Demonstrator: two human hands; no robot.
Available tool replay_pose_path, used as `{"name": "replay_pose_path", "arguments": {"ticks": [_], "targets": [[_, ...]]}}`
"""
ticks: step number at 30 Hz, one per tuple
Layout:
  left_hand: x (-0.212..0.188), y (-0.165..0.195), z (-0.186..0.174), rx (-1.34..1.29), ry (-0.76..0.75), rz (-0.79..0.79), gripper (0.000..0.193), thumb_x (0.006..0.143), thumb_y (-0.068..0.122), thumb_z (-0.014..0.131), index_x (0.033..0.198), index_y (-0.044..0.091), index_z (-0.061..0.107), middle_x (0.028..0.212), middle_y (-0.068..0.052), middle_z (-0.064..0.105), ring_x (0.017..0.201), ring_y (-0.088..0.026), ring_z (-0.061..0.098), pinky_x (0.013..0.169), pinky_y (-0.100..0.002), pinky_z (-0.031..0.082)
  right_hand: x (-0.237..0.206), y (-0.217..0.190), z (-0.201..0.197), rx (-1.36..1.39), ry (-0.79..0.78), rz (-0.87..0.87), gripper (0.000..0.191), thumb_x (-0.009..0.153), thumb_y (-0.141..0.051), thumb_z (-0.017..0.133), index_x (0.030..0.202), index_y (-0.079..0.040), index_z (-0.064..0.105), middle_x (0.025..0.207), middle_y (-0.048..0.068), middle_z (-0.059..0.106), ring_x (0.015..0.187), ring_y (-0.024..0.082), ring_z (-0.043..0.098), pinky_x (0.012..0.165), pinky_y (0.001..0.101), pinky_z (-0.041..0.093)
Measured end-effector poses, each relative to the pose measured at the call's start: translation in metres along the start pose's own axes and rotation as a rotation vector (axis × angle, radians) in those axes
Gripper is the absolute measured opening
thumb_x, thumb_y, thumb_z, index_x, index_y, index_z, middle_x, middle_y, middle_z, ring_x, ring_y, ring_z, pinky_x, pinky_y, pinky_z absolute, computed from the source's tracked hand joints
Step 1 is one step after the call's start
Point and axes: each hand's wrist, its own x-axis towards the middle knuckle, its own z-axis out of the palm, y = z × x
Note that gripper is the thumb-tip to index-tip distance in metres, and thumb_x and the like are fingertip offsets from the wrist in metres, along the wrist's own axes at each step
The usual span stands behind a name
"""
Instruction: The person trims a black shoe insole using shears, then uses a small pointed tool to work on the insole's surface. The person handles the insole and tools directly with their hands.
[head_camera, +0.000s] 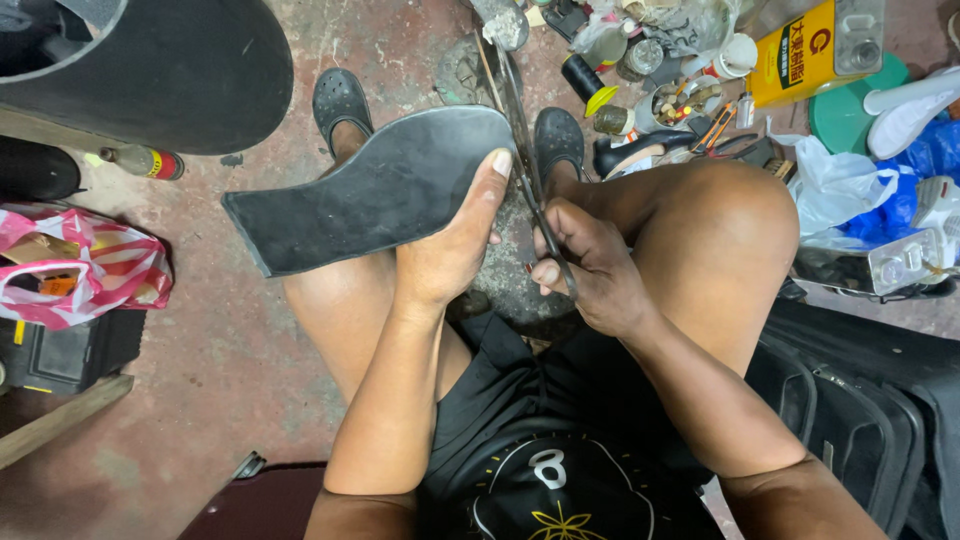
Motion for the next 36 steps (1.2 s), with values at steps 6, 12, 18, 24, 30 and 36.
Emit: {"name": "replay_pose_path", "arguments": {"ticks": [6,12,18,24,30,36], "targets": [[-0.004,-0.003,-0.003,-0.047,-0.079,-0.011,0.021,0.099,0.024,0.071,0.101,0.003,0.072,0.081,0.003,0.065,0.063,-0.005,0.057,0.052,-0.022,0.048,-0.005,0.003,0.001,0.042,-0.057,-0.029,0.057,0.091,-0.055,0.078,0.1,-0.004,0.054,0.089,-0.001,0.05,0.081,0.007,0.049,0.072,0.0233,0.042],[-0.008,-0.004,0.0,0.024,-0.166,-0.031,0.02,0.099,0.024,0.071,0.102,0.004,0.072,0.08,0.004,0.064,0.064,-0.004,0.057,0.053,-0.022,0.049,-0.012,0.0,-0.007,0.049,-0.04,-0.066,0.07,0.084,-0.071,0.073,0.098,-0.005,0.054,0.087,-0.003,0.055,0.08,0.005,0.053,0.07,0.0216,0.043],[-0.006,-0.009,0.0,0.012,-0.171,-0.016,0.019,0.099,0.023,0.071,0.103,0.004,0.071,0.08,0.004,0.064,0.063,-0.004,0.056,0.053,-0.021,0.049,-0.012,0.003,-0.011,-0.082,0.007,-0.088,0.065,0.085,-0.067,0.072,0.091,-0.007,0.049,0.081,-0.005,0.044,0.075,0.005,0.04,0.064,0.0235,0.032],[-0.008,-0.017,-0.004,0.019,-0.161,-0.001,0.017,0.099,0.021,0.071,0.104,0.005,0.071,0.081,0.005,0.063,0.063,-0.003,0.055,0.052,-0.021,0.048,-0.015,0.008,-0.012,-0.133,-0.001,-0.083,0.059,0.086,-0.061,0.074,0.09,-0.007,0.049,0.077,-0.004,0.045,0.072,0.006,0.042,0.063,0.0247,0.034],[-0.01,-0.025,-0.005,-0.029,-0.142,0.018,0.019,0.099,0.022,0.071,0.107,0.004,0.07,0.084,0.005,0.064,0.067,-0.003,0.056,0.053,-0.021,0.048,-0.016,0.012,-0.01,-0.124,-0.009,-0.058,0.059,0.084,-0.062,0.073,0.089,-0.008,0.051,0.074,-0.003,0.05,0.068,0.007,0.051,0.061,0.0243,0.041],[-0.015,-0.027,0.001,-0.139,-0.047,0.034,0.02,0.098,0.022,0.073,0.105,0.003,0.07,0.082,0.002,0.064,0.064,-0.006,0.057,0.052,-0.023,0.049,-0.018,0.016,-0.007,-0.185,-0.016,-0.088,0.055,0.088,-0.057,0.073,0.092,-0.007,0.05,0.08,-0.002,0.048,0.075,0.007,0.046,0.066,0.0235,0.038]]}}
